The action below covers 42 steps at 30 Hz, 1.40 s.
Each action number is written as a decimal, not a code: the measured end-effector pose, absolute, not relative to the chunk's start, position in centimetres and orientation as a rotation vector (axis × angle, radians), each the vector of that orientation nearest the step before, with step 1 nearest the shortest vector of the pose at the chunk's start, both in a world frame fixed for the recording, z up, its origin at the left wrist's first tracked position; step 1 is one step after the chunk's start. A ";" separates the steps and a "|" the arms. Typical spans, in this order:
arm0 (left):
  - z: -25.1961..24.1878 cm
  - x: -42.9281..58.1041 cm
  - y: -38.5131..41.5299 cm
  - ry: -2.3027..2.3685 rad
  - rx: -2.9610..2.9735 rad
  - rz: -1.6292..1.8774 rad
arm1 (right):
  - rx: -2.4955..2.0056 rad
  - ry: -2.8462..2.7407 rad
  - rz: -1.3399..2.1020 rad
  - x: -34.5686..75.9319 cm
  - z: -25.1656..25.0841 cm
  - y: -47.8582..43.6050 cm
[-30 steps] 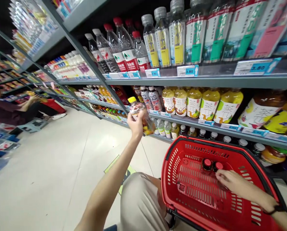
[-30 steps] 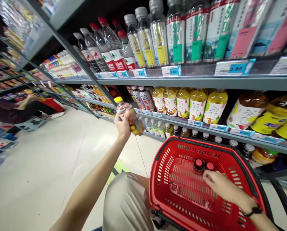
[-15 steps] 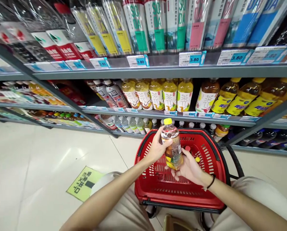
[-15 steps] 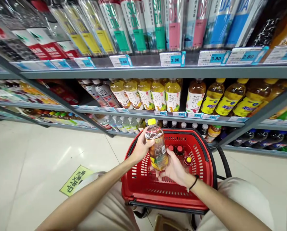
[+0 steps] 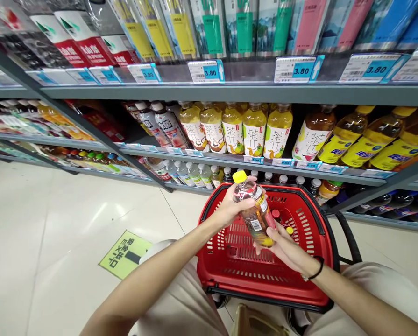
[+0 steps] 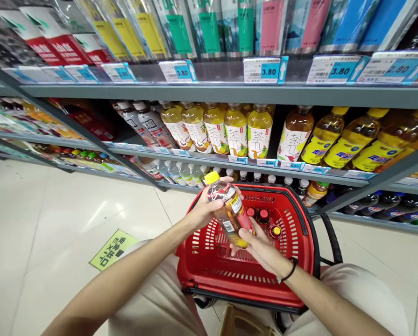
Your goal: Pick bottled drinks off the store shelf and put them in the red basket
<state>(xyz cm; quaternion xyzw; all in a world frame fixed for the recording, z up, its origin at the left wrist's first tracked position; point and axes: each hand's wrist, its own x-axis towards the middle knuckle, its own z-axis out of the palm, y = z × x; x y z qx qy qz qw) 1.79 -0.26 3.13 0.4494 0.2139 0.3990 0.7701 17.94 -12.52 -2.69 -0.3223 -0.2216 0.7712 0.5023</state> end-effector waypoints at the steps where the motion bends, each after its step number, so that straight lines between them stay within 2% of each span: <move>1: 3.2 1.5 -0.2 0.440 0.942 0.856 | -0.727 -0.553 1.914 17.8 -2.4 -12.6; 6: 3.3 0.1 0.2 0.370 0.787 0.813 | -0.523 -0.617 2.137 17.1 -0.5 -13.2; 15: 5.6 -1.3 0.6 0.238 0.986 0.845 | -0.968 -0.921 1.598 18.0 -0.5 -14.4; 22: 4.8 -0.7 1.0 0.242 1.047 0.835 | -1.121 -0.995 1.398 17.5 -2.3 -14.3; 35: 6.0 -1.9 1.1 0.298 1.381 0.794 | -1.360 -1.162 0.975 17.8 -2.6 -14.3; 37: 5.7 -1.8 1.0 0.329 1.341 0.811 | -1.328 -1.149 1.062 18.0 -2.6 -14.2; 42: 5.3 -1.3 0.6 0.348 1.183 0.900 | -1.008 -0.788 1.640 18.6 -1.6 -13.7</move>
